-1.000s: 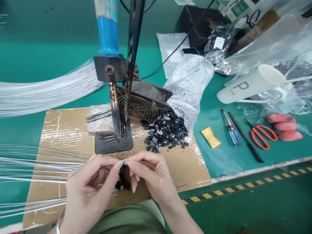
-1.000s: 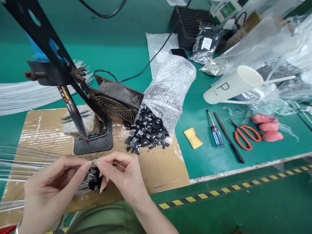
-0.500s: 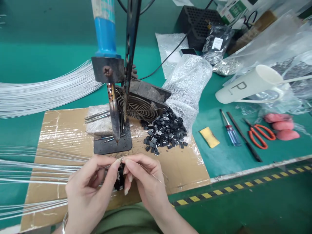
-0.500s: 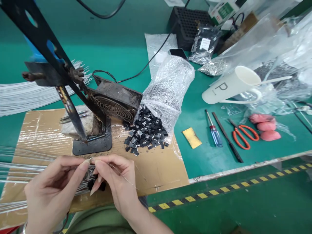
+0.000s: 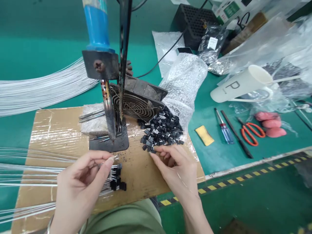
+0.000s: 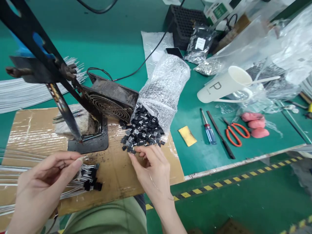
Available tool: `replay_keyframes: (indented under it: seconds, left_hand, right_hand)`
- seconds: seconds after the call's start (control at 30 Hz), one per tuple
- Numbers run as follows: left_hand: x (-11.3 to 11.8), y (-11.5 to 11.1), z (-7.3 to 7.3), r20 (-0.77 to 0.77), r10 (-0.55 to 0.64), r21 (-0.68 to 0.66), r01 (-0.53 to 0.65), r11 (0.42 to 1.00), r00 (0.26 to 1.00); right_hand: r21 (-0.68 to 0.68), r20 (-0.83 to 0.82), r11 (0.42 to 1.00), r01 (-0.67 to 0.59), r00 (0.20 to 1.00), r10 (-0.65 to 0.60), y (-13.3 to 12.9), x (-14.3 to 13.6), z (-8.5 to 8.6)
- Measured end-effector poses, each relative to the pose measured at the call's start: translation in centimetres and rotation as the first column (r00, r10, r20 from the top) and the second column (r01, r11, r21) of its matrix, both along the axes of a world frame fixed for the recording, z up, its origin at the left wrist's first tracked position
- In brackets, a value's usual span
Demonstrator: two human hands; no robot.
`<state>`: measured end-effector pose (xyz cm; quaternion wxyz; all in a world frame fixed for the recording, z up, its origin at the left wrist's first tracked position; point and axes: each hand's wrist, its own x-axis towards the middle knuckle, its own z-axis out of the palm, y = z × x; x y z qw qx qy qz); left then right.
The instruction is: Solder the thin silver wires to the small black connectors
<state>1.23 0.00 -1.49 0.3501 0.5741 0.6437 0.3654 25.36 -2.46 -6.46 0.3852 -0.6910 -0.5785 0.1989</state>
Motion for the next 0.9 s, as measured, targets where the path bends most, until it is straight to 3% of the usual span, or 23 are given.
replay_keyframes:
  seconds: [0.17, 0.37, 0.5, 0.67, 0.77, 0.9]
  left_hand:
    - [-0.5, -0.2, -0.2, -0.030, -0.021, 0.003, 0.021, 1.000, 0.999]
    - [-0.3, 0.0, 0.1, -0.023, -0.041, 0.010, 0.041, 0.999, 0.999]
    - [-0.1, 0.1, 0.3, -0.017, -0.024, 0.011, 0.024, 1.000, 1.000]
    - [-0.1, 0.0, 0.4, -0.043, -0.021, 0.008, 0.021, 1.000, 0.999]
    - [-0.3, -0.1, 0.4, -0.074, -0.020, -0.008, 0.019, 1.000, 0.997]
    - [-0.6, -0.2, 0.4, -0.113, -0.011, -0.024, 0.009, 1.000, 0.994]
  right_hand:
    - [-0.061, 0.015, 0.994, -0.095, 0.995, 0.096, -0.1, 0.1, -0.1]
    - [-0.134, -0.226, 0.990, 0.043, 0.971, -0.073, -0.4, -0.8, 0.5]
    - [-0.170, -0.457, 0.983, 0.067, 0.878, -0.139, -0.2, -2.2, 1.4]
    - [-0.082, -0.675, 0.997, -0.014, 0.736, -0.046, 0.5, -3.5, 2.2]
    - [-0.053, -0.755, 0.998, -0.043, 0.656, -0.011, 0.9, -4.3, 2.6]
    - [-0.119, -0.776, 0.992, -0.052, 0.627, -0.061, 1.5, -5.2, 3.2]
